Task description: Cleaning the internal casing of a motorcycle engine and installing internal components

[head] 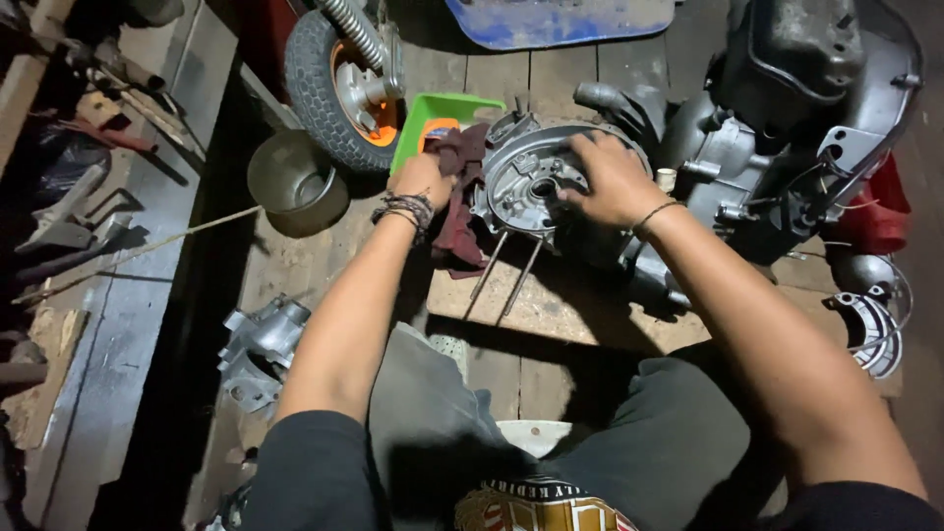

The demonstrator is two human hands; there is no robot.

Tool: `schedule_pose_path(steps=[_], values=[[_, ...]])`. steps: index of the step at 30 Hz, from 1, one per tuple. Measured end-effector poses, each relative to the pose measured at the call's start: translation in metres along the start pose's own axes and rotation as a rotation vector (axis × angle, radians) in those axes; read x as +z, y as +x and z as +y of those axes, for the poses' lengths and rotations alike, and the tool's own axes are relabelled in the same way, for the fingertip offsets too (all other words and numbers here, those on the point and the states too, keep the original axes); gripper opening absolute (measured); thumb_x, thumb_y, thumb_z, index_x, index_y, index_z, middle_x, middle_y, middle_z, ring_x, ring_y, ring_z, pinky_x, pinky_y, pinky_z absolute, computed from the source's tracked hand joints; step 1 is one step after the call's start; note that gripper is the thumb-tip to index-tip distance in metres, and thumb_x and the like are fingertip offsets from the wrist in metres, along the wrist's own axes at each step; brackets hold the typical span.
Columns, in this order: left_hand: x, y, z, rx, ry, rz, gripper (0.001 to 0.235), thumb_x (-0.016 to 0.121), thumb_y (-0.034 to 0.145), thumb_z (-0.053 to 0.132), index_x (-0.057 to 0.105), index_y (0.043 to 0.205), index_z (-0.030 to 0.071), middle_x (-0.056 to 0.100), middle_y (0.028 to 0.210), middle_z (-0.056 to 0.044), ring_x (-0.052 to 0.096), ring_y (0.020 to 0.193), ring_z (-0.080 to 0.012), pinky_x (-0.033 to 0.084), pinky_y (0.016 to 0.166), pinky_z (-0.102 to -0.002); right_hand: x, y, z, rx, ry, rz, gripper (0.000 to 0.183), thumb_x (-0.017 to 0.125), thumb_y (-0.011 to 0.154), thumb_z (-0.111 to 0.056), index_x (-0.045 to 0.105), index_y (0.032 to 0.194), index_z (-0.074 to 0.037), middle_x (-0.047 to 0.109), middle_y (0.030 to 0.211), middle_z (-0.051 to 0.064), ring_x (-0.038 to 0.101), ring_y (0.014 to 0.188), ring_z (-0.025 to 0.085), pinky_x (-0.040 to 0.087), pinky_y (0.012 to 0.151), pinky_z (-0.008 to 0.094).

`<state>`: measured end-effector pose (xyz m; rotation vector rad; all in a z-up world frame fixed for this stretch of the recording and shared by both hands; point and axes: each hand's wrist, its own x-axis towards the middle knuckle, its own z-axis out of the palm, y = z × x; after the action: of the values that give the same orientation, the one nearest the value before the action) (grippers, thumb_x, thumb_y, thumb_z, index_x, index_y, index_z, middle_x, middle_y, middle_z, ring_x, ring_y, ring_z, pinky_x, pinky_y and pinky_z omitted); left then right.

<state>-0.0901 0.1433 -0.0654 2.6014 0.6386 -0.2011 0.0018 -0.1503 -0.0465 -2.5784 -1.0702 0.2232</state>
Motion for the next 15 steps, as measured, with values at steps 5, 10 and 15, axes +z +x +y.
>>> schedule_pose_path(steps=[5,10,15], values=[[-0.018,0.012,0.015,0.198,-0.431,0.172,0.035,0.07,0.095,0.038,0.072,0.114,0.008,0.074,0.113,-0.015,0.066,0.116,-0.0358,0.052,0.1,-0.049,-0.032,-0.017,-0.038,-0.028,0.217,0.034,0.049,0.077,0.09,-0.043,0.068,0.128,-0.014,0.062,0.122,0.021,0.056,0.123,0.045,0.045,0.098,0.06],[-0.025,-0.019,0.065,0.467,-0.823,0.106,0.027,0.071,0.096,0.029,0.074,0.118,0.013,0.076,0.11,-0.01,0.068,0.111,-0.0214,0.051,0.1,-0.041,-0.03,-0.018,-0.066,-0.17,0.458,0.189,0.048,0.078,0.091,-0.039,0.07,0.128,-0.01,0.064,0.117,0.027,0.058,0.117,0.051,0.044,0.1,0.06],[-0.043,-0.036,0.081,0.733,-0.738,0.048,0.045,0.071,0.092,0.035,0.062,0.127,0.009,0.068,0.127,-0.01,0.063,0.119,-0.025,0.048,0.106,-0.042,0.002,0.006,-0.047,-0.24,0.694,0.337,0.036,0.063,0.09,-0.004,0.07,0.125,-0.01,0.068,0.129,0.014,0.063,0.121,0.03,0.047,0.106,0.046]])
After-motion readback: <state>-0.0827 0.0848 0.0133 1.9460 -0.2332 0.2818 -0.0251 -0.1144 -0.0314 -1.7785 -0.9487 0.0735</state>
